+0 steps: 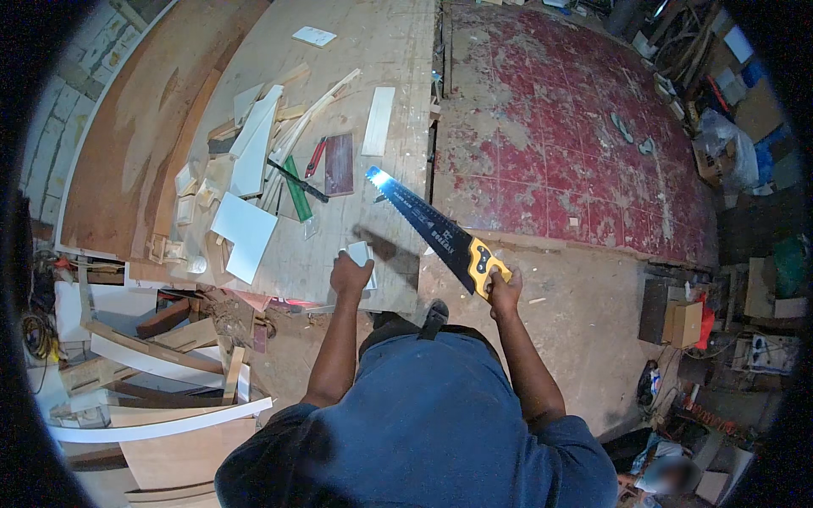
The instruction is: Marking and inspecting wood for cutting in a workshop.
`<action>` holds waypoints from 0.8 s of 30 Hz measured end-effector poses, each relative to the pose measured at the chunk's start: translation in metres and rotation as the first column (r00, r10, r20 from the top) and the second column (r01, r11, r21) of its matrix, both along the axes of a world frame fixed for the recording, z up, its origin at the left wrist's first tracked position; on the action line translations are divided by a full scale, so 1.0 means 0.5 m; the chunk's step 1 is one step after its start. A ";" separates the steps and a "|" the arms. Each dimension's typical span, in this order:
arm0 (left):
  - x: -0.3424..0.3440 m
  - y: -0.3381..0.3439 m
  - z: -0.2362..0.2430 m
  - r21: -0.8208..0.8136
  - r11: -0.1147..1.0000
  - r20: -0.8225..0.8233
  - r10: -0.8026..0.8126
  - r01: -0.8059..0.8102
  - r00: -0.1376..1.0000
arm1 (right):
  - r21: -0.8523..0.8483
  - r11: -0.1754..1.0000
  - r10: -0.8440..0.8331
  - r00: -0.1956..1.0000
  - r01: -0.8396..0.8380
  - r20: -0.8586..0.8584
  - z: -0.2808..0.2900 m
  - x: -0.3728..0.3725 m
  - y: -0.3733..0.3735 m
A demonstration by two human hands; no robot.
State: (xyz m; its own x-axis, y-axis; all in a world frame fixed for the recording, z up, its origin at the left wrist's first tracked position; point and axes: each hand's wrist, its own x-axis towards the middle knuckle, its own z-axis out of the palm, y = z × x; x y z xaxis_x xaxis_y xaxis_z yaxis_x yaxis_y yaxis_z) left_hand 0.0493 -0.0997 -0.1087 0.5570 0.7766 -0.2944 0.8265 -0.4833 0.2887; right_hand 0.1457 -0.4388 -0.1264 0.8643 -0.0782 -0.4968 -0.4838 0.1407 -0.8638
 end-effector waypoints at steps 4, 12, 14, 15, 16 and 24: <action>-0.032 0.012 0.076 -0.062 0.998 0.119 0.034 -0.027 0.992 | -0.041 0.999 -0.013 0.999 0.014 0.032 0.021 -0.007 0.011; -0.098 -0.035 0.258 0.046 0.990 0.616 -0.134 0.135 0.776 | -0.138 0.990 0.032 0.913 0.027 0.407 0.109 0.013 0.093; -0.088 -0.058 0.317 0.165 0.965 0.632 -0.262 0.204 0.729 | -0.150 0.989 0.075 0.898 -0.010 0.434 0.142 0.023 0.132; -0.082 -0.066 0.337 0.168 0.966 0.628 -0.260 0.198 0.733 | -0.168 0.985 0.118 0.878 -0.043 0.464 0.164 0.026 0.154; -0.078 -0.072 0.354 0.225 0.949 0.602 -0.315 0.223 0.734 | -0.107 0.990 0.124 0.902 -0.087 0.415 0.198 0.025 0.178; -0.064 -0.066 0.424 0.351 0.892 0.666 -0.451 0.284 0.594 | 0.044 0.986 0.118 0.861 -0.160 0.495 0.287 0.020 0.282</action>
State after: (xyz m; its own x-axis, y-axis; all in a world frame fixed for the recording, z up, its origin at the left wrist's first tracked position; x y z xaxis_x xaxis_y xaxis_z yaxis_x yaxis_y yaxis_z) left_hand 0.0171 -0.1329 0.1032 0.7734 0.4472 0.4494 0.1365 -0.8097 0.5707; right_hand 0.1555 -0.2977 0.0173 0.9966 0.0827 -0.0063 -0.0214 0.1832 -0.9828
